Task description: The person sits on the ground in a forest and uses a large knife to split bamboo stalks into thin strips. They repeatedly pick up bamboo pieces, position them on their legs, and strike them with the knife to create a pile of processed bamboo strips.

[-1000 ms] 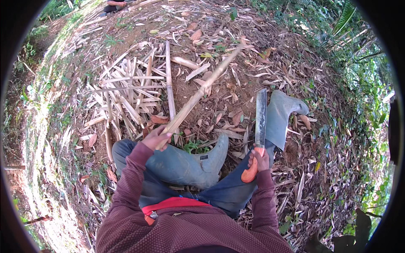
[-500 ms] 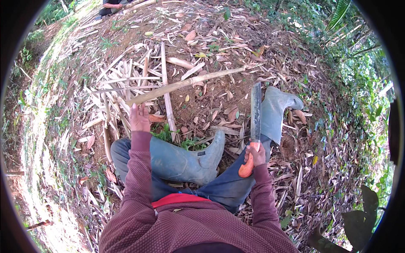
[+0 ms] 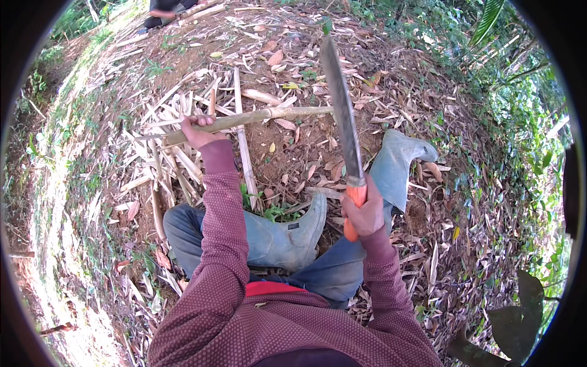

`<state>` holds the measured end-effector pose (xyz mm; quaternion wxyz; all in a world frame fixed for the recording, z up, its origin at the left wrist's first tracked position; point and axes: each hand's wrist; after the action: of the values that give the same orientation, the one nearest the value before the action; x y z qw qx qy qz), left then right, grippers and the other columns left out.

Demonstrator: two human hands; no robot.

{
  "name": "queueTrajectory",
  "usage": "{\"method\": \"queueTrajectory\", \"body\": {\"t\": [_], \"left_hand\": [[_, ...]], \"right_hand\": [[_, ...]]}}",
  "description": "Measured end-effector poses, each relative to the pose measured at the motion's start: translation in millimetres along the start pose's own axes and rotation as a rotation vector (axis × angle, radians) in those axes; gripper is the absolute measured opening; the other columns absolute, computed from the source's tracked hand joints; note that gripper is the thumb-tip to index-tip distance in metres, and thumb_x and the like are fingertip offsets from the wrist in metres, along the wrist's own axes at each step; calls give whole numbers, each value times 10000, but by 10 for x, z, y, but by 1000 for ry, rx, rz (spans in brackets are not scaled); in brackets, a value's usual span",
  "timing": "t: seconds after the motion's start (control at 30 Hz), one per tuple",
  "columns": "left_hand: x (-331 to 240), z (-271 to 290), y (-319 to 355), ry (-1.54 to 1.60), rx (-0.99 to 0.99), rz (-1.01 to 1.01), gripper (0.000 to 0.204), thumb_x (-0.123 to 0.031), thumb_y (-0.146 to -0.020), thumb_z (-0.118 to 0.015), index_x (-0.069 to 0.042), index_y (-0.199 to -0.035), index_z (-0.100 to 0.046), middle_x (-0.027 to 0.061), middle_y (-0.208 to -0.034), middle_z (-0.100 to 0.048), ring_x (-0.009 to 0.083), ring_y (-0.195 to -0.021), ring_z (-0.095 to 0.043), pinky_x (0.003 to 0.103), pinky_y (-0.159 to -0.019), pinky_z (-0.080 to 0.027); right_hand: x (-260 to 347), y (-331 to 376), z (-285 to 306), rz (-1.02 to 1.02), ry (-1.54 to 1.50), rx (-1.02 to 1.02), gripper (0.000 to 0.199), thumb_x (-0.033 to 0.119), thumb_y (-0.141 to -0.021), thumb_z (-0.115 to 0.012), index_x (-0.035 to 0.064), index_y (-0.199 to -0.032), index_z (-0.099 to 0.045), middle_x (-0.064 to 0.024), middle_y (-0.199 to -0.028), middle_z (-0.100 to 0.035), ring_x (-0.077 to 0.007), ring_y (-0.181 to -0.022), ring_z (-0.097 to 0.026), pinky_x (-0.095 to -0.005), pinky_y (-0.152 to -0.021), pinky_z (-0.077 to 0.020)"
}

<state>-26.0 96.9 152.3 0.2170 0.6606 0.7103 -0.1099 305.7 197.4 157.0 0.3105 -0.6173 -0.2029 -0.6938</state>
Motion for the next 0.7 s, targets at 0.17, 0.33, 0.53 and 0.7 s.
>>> {"method": "queueTrajectory", "body": {"t": [0.17, 0.33, 0.53, 0.7], "left_hand": [[-56, -107, 131, -8, 185, -48, 265, -250, -872, -479, -130, -663, -368, -14, -562, -345, 110, -500, -331, 269, -515, -354], [-57, -203, 156, -27, 342, -146, 251, -242, -889, -438, -126, -675, -378, -15, -554, -349, 113, -480, -339, 299, -504, -363], [38, -685, 5, 5, 263, 34, 210, -207, -873, -440, -120, -687, -395, -3, -529, -364, 80, -420, -360, 237, -441, -414], [-12, -362, 330, -280, 169, -71, 313, -395, -903, -475, -88, -962, -456, 70, -841, -488, 180, -822, -476, 405, -832, -408]], "right_hand": [[1195, -575, -2, 692, -267, -310, 384, -10, -798, -561, -31, -1163, -445, -61, -758, -573, -110, -570, -546, -246, -523, -466], [1300, -771, -174, 889, -217, -304, 373, 77, -793, -579, 0, -1142, -475, -98, -840, -575, -183, -718, -572, -312, -665, -473], [-915, -1155, -576, -91, 560, 3, 387, 221, -715, -621, 4, -1024, -532, -196, -883, -609, -321, -858, -613, -419, -794, -462], [-1338, -550, -1117, -164, 343, -107, 330, 195, -688, -639, -6, -932, -541, -157, -789, -608, -288, -757, -605, -381, -709, -469]]}}
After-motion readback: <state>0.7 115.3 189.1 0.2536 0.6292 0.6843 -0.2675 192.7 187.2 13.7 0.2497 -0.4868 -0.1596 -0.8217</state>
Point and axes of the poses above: each hand's wrist, its own y-axis away from the middle knuckle, its own z-axis out of the back of the hand, x = y × z
